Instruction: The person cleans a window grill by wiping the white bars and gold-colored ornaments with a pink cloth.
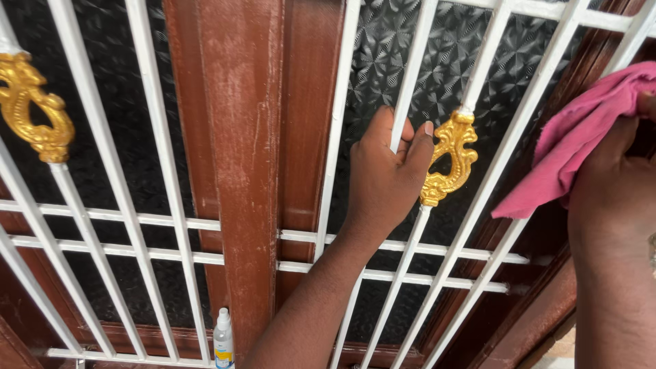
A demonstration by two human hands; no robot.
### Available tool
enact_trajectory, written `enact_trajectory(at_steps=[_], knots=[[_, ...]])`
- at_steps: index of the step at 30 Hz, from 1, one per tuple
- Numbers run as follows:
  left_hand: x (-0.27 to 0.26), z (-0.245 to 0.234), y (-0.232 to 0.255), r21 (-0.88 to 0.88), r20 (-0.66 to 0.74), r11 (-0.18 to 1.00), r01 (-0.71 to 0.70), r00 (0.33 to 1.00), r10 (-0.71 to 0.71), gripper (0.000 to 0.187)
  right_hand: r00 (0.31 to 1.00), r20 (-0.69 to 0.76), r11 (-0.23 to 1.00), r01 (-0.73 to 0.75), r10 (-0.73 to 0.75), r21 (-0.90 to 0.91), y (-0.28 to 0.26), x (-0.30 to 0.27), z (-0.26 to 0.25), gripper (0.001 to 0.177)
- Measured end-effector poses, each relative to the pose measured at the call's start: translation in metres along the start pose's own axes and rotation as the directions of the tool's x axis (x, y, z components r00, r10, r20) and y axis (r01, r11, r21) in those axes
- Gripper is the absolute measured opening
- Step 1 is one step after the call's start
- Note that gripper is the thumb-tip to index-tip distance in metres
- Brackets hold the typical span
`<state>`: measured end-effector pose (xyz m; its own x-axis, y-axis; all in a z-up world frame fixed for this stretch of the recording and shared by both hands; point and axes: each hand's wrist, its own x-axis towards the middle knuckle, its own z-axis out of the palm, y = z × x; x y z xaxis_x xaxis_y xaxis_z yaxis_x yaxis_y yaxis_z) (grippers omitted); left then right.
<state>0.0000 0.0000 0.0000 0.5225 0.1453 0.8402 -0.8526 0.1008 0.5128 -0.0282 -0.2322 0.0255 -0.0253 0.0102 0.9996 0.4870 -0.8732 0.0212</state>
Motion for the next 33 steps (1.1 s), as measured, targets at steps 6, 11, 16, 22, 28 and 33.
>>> enact_trajectory(at_steps=[6,11,16,22,28,33], knots=[[0.0,0.0,-0.002,-0.025,0.004,1.0,-0.011,1.0,0.011,0.023,0.997,0.04,0.998,-0.07,0.07,0.0,0.015,0.016,0.001,0.01],[0.0,0.001,-0.001,-0.062,0.001,0.997,-0.035,0.999,0.036,0.023,0.938,0.198,0.712,0.345,-0.284,-0.612,0.0,0.023,-0.012,0.011],[0.001,0.002,-0.002,-0.02,-0.007,0.999,-0.04,0.999,0.04,0.024,0.922,0.387,0.821,0.215,0.007,-0.528,-0.032,0.016,-0.034,0.008],[0.002,0.001,-0.001,-0.007,0.007,0.999,-0.033,0.999,0.034,0.023,0.821,0.502,0.827,-0.467,0.273,0.313,-0.035,0.01,-0.041,0.067],[0.002,0.001,-0.003,0.001,0.017,0.999,-0.038,0.999,0.038,0.022,0.875,0.417,0.785,-0.432,0.245,0.444,-0.055,0.008,-0.019,0.082],[0.003,0.001,-0.004,-0.004,0.036,1.0,-0.031,0.999,0.031,0.021,0.829,0.396,0.571,-0.559,0.395,0.601,-0.039,0.048,-0.012,0.068]])
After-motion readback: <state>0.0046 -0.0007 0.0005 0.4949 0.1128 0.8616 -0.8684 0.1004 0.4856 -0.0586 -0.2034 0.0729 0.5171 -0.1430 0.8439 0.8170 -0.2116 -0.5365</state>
